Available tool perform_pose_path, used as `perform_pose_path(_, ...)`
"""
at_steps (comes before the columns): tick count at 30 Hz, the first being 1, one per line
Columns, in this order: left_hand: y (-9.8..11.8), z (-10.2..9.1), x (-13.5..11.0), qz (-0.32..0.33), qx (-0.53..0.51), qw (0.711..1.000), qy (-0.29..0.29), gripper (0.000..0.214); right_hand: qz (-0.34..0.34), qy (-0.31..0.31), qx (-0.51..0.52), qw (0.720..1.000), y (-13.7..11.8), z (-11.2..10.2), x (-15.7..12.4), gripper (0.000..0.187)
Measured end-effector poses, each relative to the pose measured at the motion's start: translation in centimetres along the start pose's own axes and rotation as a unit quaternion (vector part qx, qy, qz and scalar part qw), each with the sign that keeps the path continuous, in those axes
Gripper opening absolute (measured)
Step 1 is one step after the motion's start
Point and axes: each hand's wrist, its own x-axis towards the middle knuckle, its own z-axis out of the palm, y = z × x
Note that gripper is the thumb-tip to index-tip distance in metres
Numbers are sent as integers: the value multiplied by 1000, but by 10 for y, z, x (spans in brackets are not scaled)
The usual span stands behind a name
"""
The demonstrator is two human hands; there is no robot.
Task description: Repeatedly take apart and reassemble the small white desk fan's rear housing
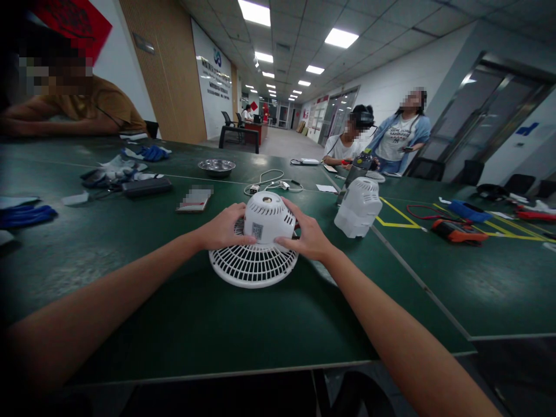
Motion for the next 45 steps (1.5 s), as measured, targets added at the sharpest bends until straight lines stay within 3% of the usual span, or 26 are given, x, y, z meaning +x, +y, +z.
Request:
perform_pose_path(11, 1, 0, 1, -19, 7, 999, -27, 73, 1, -5, 19, 1000, 0, 0, -1, 101)
perform_pose_path(16, 5, 1, 2, -36, 21, 999, -19, 76, 0, -9, 24, 1000, -2, 0, -2, 102)
perform_pose_path(29, 5, 3, -2, -2, 23, 1000, 12, 73, 7, -18, 19, 1000, -4, -3, -3, 105)
perform_pose_path(35, 4, 3, 0, -6, 33, 999, -4, 69, 7, -11, -13, 1000, -3, -3, -3, 105)
perform_pose_path(45, 10, -1, -4, 2, 36, 999, 18, 59, -12, -2, -76, 997, 2, -4, -2, 112)
